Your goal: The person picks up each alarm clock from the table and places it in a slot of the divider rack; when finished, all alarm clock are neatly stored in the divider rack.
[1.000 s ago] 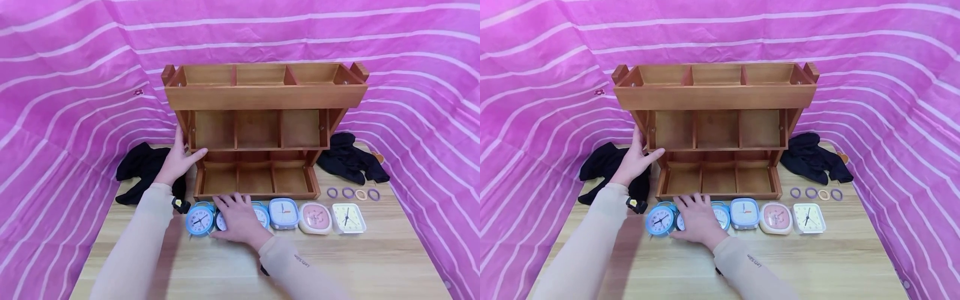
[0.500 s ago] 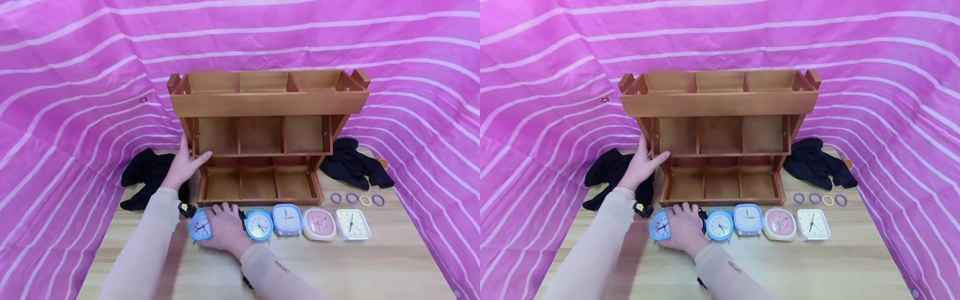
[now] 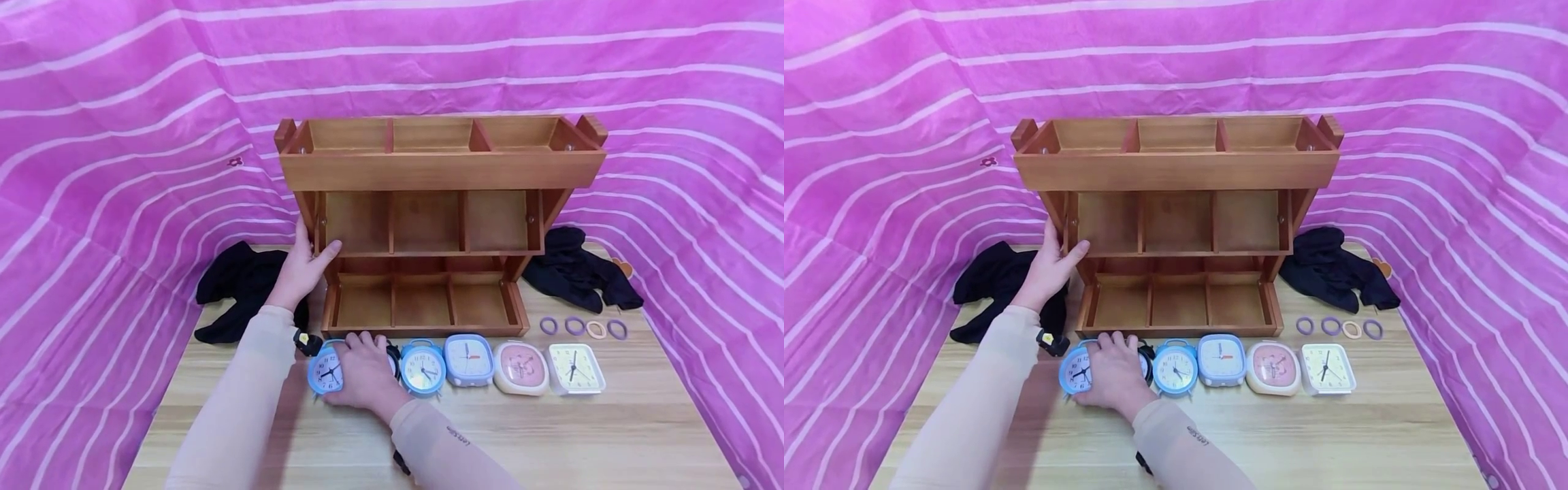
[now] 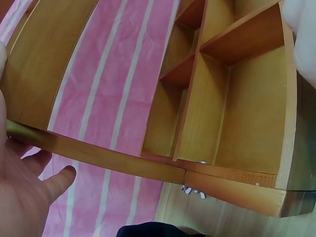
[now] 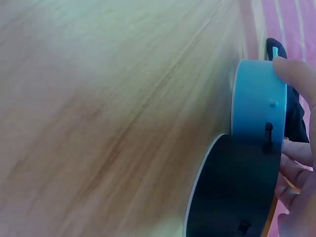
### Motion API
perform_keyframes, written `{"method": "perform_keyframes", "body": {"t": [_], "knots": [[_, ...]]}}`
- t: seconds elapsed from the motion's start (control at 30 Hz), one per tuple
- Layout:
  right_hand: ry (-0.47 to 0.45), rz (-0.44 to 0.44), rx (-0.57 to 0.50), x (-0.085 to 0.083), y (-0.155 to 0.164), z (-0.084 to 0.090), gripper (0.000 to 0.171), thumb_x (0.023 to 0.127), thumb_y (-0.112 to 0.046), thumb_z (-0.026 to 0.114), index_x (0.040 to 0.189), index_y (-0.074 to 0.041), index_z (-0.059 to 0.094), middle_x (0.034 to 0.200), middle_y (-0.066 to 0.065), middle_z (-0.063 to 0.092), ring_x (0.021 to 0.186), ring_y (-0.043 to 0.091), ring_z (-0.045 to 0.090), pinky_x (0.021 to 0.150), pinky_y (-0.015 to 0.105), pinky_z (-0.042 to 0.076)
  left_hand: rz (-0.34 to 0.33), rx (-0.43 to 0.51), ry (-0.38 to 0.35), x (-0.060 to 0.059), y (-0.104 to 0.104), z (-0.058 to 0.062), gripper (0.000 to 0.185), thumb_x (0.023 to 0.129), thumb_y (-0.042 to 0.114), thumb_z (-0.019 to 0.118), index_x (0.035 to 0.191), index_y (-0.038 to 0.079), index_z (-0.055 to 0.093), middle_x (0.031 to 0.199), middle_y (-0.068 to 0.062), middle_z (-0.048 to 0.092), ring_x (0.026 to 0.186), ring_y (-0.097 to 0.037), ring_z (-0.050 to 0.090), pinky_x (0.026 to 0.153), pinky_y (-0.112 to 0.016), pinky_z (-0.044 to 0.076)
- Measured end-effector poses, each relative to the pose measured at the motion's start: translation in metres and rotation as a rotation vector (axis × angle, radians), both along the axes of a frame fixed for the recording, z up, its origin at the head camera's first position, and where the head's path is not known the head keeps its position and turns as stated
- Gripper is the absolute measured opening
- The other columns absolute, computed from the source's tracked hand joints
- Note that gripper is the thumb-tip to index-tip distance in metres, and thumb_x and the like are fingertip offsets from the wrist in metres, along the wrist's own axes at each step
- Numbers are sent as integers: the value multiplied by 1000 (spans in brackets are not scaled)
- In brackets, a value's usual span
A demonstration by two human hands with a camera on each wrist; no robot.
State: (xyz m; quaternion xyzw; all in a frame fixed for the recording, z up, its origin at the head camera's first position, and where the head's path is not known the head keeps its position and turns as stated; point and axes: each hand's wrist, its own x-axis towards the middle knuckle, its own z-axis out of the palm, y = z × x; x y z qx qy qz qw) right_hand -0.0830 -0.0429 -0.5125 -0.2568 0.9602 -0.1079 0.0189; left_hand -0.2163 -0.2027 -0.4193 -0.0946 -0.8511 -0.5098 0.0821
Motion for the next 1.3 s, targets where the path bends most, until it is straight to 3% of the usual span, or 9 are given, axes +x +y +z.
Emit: {"method": "perform_keyframes", "body": {"t": [0.3,0.6,0.8,1.0,1.2,1.3], "knots": [[73,43,-75,8,-3,3,92,64,-74,83,140,-28,61,116,-8,58,108,16,48,92,44,36,-14,2,3,2,-7,-3,96,100,40,71,168,27,5,163,-21,38,146,-39,43,122,-56,31],[152,49,-208,5,1,22,97,66,-70,85,146,-21,58,117,-5,55,108,16,47,95,43,38,-28,-14,-33,1,-8,-2,96,100,45,69,168,30,2,166,-17,35,149,-38,40,123,-57,28],[137,-26,-262,-14,13,31,98,66,-67,88,145,-17,59,119,-3,54,110,19,45,95,46,36,-23,-27,-46,0,-8,0,99,99,49,69,168,27,1,166,-18,34,150,-37,38,124,-56,28],[97,-115,-298,-41,30,27,97,68,-63,90,147,-16,58,124,0,56,113,20,45,96,47,36,-27,-22,-26,0,-7,2,99,100,43,70,168,24,0,167,-19,30,151,-37,36,124,-55,26],[81,-146,-297,-65,40,21,95,70,-59,90,148,-15,57,127,4,57,116,23,46,98,49,36,-61,38,-2,-4,-6,-3,96,101,31,71,168,30,2,168,-14,30,151,-35,36,124,-56,26],[76,-143,-299,-74,42,21,95,70,-57,91,148,-14,57,130,5,57,117,24,46,99,50,36,-61,46,-12,-5,-4,-3,96,101,33,71,167,35,2,169,-11,29,151,-35,36,123,-59,27]]}}
